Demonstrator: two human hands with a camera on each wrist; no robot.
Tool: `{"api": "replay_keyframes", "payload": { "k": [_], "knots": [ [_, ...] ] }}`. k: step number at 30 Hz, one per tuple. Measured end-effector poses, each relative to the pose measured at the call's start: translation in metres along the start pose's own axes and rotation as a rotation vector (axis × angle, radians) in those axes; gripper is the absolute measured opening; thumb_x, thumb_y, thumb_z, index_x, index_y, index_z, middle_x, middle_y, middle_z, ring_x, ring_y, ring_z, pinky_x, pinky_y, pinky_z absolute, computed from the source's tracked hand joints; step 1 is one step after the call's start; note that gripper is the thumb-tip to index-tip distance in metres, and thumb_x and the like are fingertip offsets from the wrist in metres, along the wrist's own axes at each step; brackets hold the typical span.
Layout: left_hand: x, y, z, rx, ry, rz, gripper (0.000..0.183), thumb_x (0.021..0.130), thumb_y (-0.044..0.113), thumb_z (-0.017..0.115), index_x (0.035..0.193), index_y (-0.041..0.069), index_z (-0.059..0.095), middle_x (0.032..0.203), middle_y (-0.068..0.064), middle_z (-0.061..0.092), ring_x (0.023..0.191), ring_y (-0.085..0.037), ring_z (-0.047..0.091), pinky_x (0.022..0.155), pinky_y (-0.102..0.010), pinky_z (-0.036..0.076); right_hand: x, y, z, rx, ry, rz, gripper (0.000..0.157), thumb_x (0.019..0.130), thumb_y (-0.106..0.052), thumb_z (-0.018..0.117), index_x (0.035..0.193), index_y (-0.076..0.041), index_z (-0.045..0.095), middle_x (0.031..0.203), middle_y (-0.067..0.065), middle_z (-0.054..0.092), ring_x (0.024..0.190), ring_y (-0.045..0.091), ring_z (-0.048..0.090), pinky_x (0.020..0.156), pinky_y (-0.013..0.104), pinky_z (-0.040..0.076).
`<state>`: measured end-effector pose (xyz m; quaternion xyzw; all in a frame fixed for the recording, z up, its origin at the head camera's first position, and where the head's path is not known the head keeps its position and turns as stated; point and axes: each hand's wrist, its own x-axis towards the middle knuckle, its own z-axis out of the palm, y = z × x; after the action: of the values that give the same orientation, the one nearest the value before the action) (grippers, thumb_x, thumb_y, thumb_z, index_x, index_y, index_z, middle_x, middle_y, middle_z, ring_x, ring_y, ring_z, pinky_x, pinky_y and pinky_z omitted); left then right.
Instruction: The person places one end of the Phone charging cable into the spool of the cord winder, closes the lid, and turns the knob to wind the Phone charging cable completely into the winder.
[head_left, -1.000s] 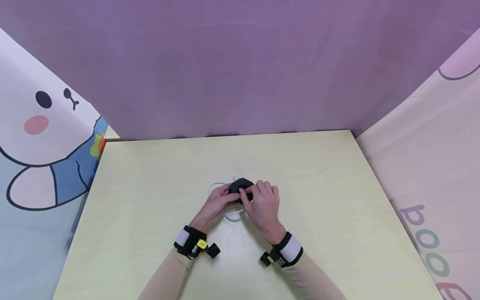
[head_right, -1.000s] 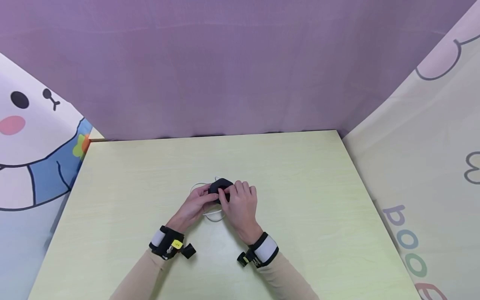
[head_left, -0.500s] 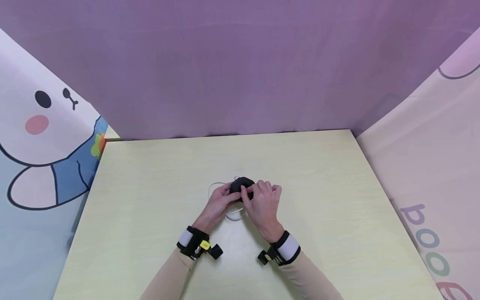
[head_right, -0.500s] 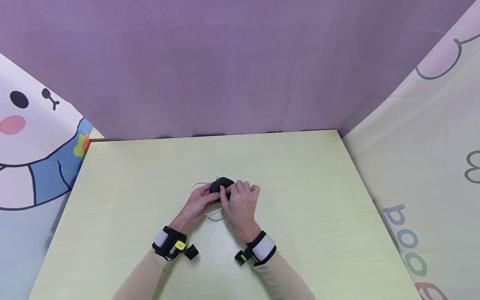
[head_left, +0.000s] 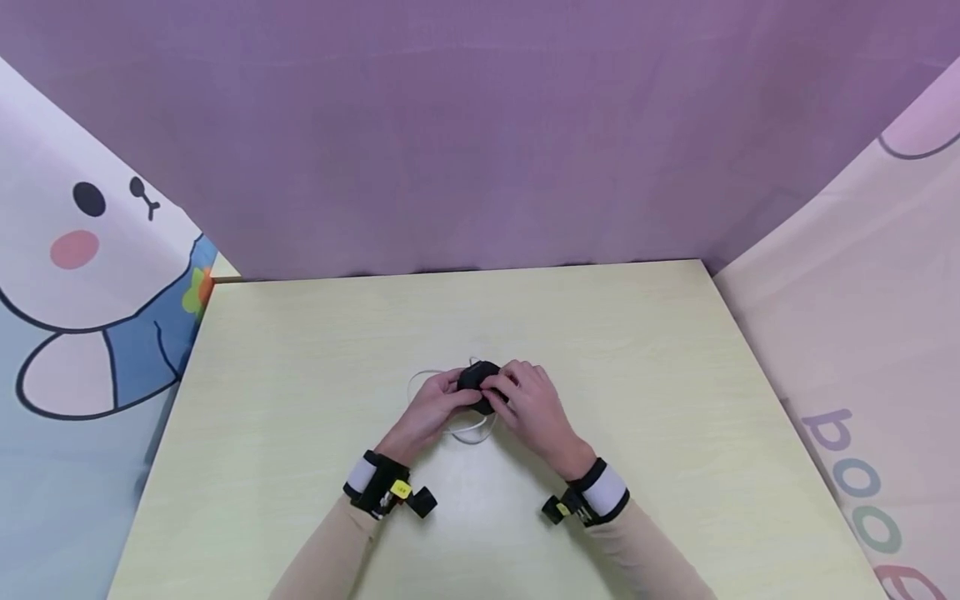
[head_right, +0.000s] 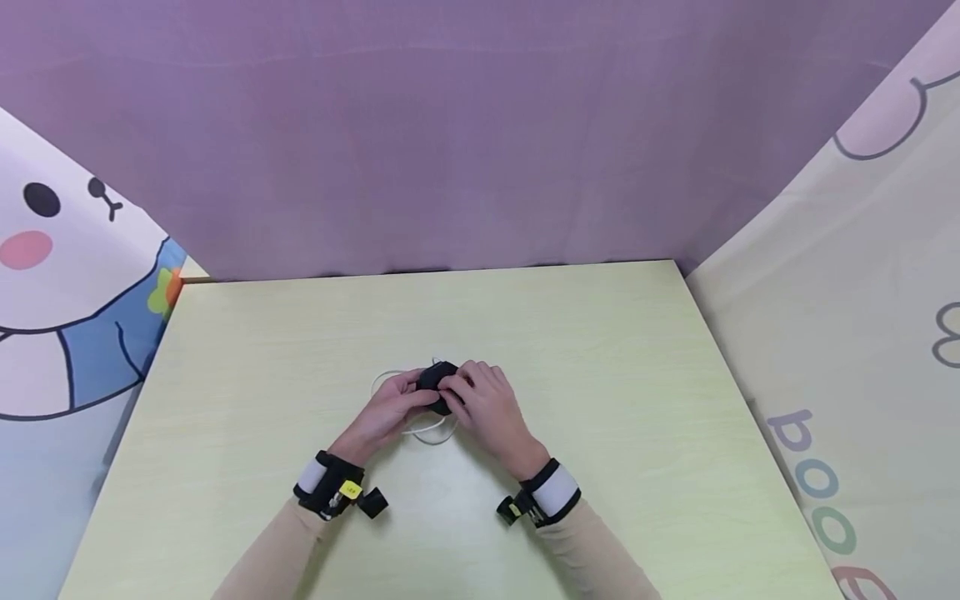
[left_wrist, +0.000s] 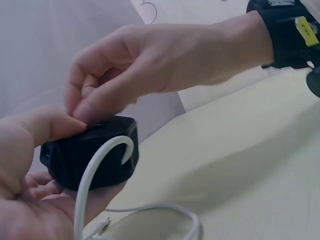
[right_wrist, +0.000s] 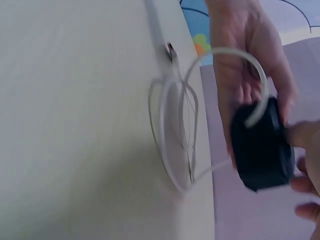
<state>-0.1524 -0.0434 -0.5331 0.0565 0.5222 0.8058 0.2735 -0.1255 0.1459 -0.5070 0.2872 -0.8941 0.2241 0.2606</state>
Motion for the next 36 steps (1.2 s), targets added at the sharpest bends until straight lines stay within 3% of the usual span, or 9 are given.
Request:
{"api": "replay_keyframes", "payload": {
  "k": [7, 15, 19, 24, 36],
  "knots": [
    [-0.003, 0.002, -0.005, 0.103, -0.056, -0.017, 0.056, 0.091, -0.002, 0.061, 0.141, -0.013, 0.039, 0.137, -0.031, 0.051, 0.118, -0.024, 0.060, 0.097, -0.031, 0.050, 0.003, 0.014, -0.018, 0.012, -0.200, -0.166, 0.019, 0.087, -0.014, 0.075, 0.105, -0.020, 0.074, 0.100, 0.000, 0.058, 0.087, 0.018, 0.055, 0.074, 0.031, 0.044],
    [-0.005, 0.005, -0.008, 0.291, -0.124, -0.041, 0.052, 0.089, 0.003, 0.066, 0.137, -0.006, 0.050, 0.128, -0.021, 0.062, 0.115, -0.024, 0.061, 0.097, -0.029, 0.050, 0.006, 0.020, -0.029, -0.059, -0.306, -0.296, 0.027, 0.084, -0.018, 0.076, 0.110, -0.027, 0.073, 0.109, -0.001, 0.060, 0.095, 0.017, 0.057, 0.079, 0.031, 0.045],
    [-0.005, 0.007, -0.008, 0.316, -0.177, -0.056, 0.050, 0.089, 0.002, 0.065, 0.137, -0.003, 0.051, 0.125, -0.020, 0.064, 0.114, -0.026, 0.063, 0.096, -0.032, 0.051, 0.009, 0.020, -0.033, -0.100, -0.331, -0.362, 0.030, 0.080, -0.015, 0.079, 0.108, -0.026, 0.074, 0.111, -0.001, 0.058, 0.093, 0.017, 0.056, 0.080, 0.031, 0.046],
    [-0.005, 0.009, -0.007, 0.365, -0.217, -0.067, 0.048, 0.090, 0.004, 0.067, 0.136, 0.001, 0.053, 0.123, -0.016, 0.066, 0.112, -0.024, 0.065, 0.093, -0.031, 0.053, 0.013, 0.019, -0.036, -0.133, -0.339, -0.417, 0.021, 0.083, -0.016, 0.077, 0.101, -0.025, 0.073, 0.108, -0.003, 0.056, 0.092, 0.016, 0.052, 0.082, 0.031, 0.046],
    [-0.007, 0.009, -0.005, 0.384, -0.231, -0.053, 0.050, 0.090, 0.003, 0.068, 0.137, 0.000, 0.052, 0.125, -0.017, 0.064, 0.111, -0.024, 0.065, 0.091, -0.032, 0.054, 0.012, 0.017, -0.039, -0.228, -0.345, -0.466, 0.016, 0.085, -0.019, 0.074, 0.099, -0.026, 0.071, 0.096, -0.004, 0.053, 0.087, 0.016, 0.050, 0.080, 0.031, 0.044]
  ]
}}
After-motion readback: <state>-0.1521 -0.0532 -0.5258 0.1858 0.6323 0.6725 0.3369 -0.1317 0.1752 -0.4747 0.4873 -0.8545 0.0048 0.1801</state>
